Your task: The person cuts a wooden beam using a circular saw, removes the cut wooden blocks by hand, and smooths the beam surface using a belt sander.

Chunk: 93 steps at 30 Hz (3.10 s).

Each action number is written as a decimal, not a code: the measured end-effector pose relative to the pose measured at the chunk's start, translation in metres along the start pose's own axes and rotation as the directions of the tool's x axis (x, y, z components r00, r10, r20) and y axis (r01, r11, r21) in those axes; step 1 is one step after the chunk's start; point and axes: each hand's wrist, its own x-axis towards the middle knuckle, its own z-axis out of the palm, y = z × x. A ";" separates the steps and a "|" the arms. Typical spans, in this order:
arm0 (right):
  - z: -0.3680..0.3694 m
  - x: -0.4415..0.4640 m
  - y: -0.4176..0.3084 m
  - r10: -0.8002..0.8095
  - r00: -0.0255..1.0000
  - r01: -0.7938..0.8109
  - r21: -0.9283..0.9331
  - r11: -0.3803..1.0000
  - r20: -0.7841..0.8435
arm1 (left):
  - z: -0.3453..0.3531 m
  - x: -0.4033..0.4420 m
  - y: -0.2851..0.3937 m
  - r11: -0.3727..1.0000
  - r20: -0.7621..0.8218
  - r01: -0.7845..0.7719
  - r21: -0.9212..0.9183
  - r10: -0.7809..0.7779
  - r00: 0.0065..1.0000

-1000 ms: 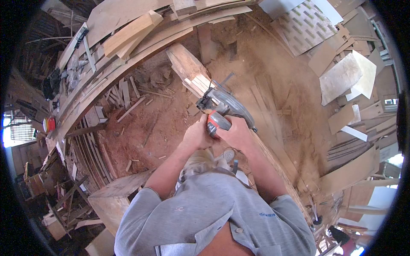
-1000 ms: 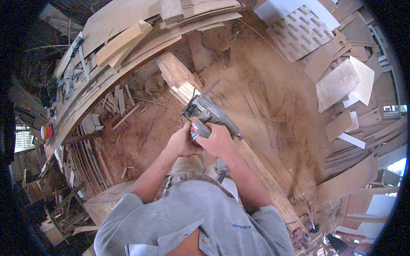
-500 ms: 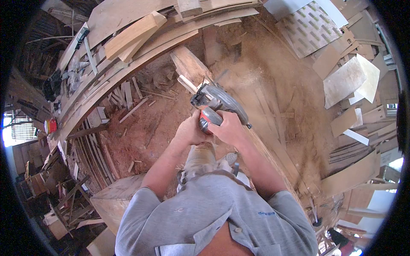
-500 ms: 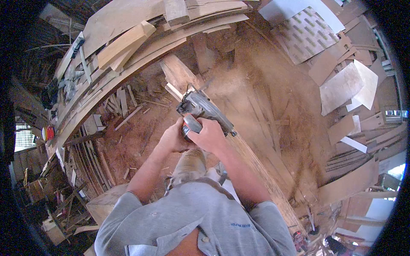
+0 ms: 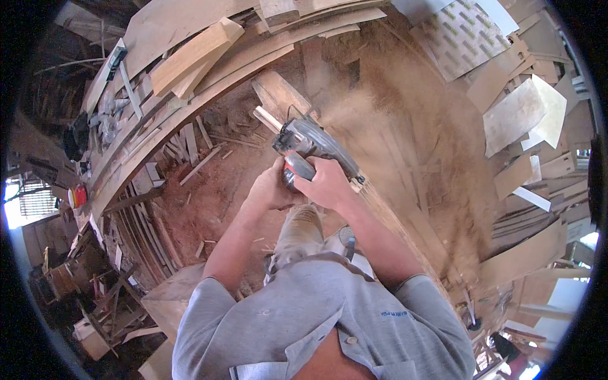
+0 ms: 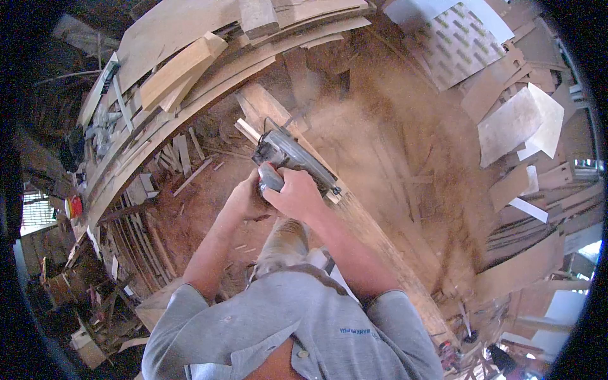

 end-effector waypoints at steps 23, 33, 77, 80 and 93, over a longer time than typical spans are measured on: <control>0.019 0.044 -0.001 -0.343 0.939 0.328 0.244 0.913 0.020 | -0.059 0.001 -0.012 0.954 -0.500 -0.277 0.116 0.297 0.813; -0.063 -0.151 0.016 0.079 0.992 -0.085 0.061 0.995 0.102 | 0.056 -0.082 0.078 0.934 -0.111 -0.351 0.071 0.357 0.927; -0.110 -0.530 0.197 0.497 0.757 -0.529 0.050 0.847 -0.423 | 0.305 -0.111 0.108 0.778 0.489 -0.136 -0.614 0.510 0.708; -0.120 -0.533 0.212 0.329 0.819 -0.367 0.011 0.930 -0.470 | 0.305 -0.112 0.111 0.773 0.478 -0.181 -0.608 0.538 0.694; -0.092 -0.523 0.224 0.063 0.771 -0.269 -0.235 0.934 -0.634 | 0.294 -0.119 0.122 0.805 0.489 -0.237 -0.544 0.534 0.690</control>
